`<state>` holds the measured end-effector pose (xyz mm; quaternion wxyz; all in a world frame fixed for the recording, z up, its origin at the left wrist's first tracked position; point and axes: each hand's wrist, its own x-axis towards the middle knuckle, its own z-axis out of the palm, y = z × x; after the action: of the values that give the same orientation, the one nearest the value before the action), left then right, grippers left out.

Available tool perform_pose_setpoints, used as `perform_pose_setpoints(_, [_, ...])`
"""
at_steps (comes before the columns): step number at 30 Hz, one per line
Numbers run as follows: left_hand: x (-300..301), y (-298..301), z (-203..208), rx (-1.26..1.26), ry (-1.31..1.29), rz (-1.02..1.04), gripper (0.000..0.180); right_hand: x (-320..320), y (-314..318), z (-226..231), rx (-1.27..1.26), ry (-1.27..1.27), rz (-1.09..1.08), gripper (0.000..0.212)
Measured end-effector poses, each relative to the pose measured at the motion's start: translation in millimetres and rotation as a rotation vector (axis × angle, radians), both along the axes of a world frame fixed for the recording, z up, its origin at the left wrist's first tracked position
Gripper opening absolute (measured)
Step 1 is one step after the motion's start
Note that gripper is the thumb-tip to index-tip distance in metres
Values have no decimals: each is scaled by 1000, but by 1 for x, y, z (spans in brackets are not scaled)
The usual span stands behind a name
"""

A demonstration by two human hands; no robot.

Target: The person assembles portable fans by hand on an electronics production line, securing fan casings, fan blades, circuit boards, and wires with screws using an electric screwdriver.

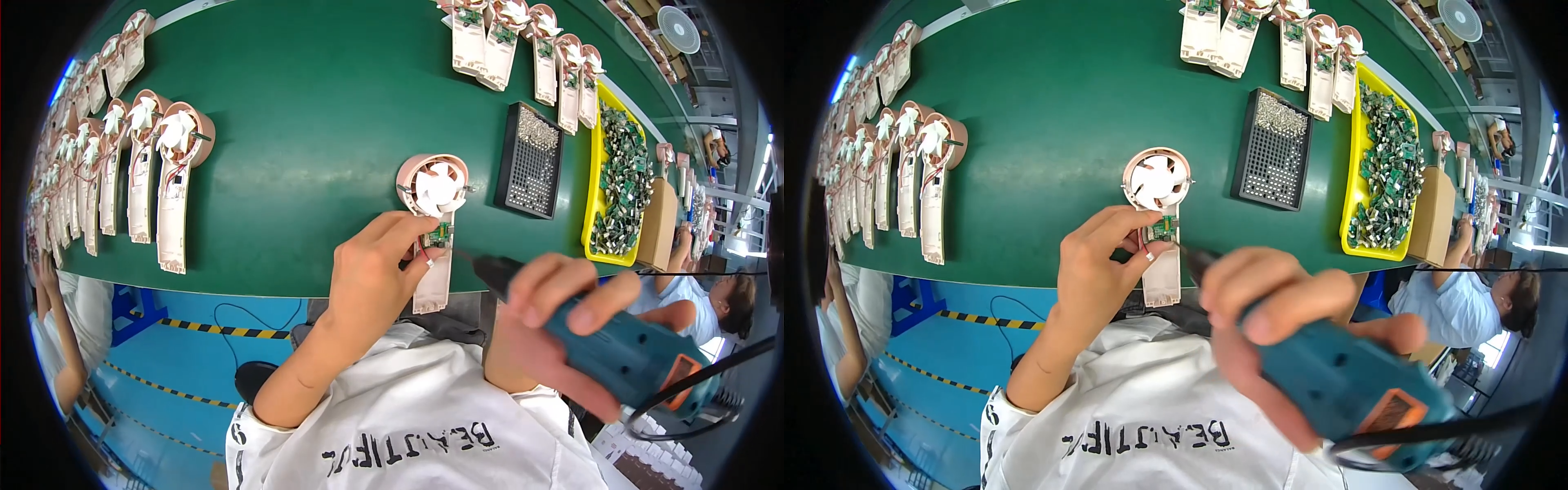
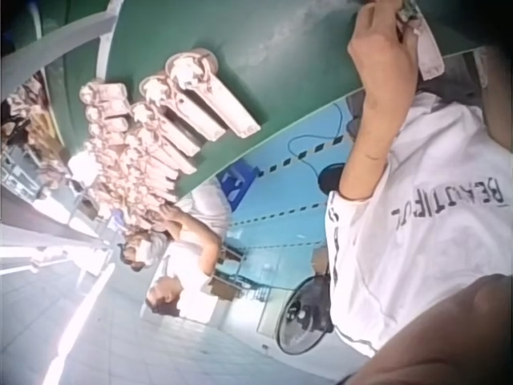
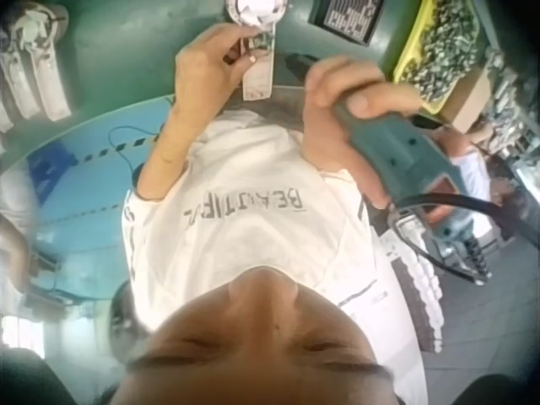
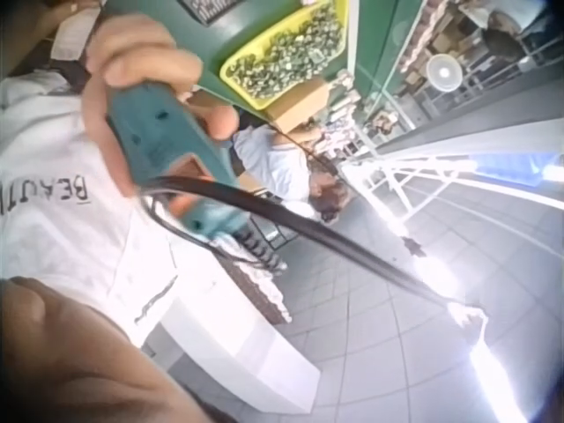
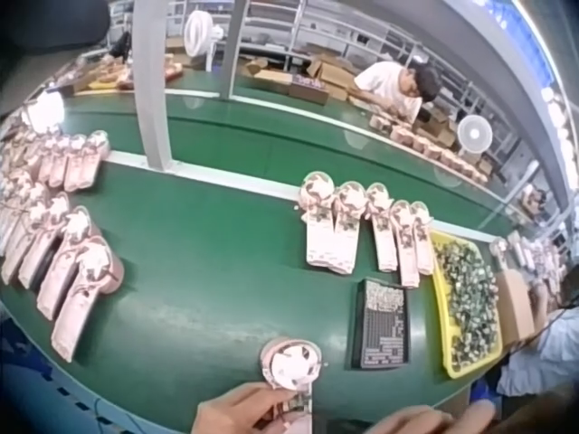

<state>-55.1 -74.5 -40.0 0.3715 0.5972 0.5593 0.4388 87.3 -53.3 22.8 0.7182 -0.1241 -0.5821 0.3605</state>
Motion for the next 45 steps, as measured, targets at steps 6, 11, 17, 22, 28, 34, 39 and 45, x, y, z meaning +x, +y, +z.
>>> perform_pose_setpoints(6, [-8,0,3,-134,-87,-33,33,35,-21,-6,-925,-397,-147,65])
perform_pose_setpoints(11, [-9,-3,1,-195,-239,29,18,22,-30,-40,-1333,-378,50,54])
perform_pose_setpoints(17, [-1,2,2,-196,-275,110,10,21,-23,-40,-1391,-303,63,52])
perform_pose_setpoints(22, [-5,3,0,-246,-345,118,12,26,-19,-38,-1463,-265,201,53])
perform_pose_setpoints(28, [-9,2,-5,-291,-470,126,11,24,-17,-38,-1479,-180,296,56])
perform_pose_setpoints(34, [-9,1,-1,-316,-579,136,10,17,-18,-33,-1449,-158,240,60])
perform_pose_setpoints(39, [-11,-1,1,-304,-599,155,10,16,-18,-33,-1452,-128,260,61])
perform_pose_setpoints(45, [-8,-3,-3,-259,-581,166,11,13,-22,-38,-1396,-164,210,59])
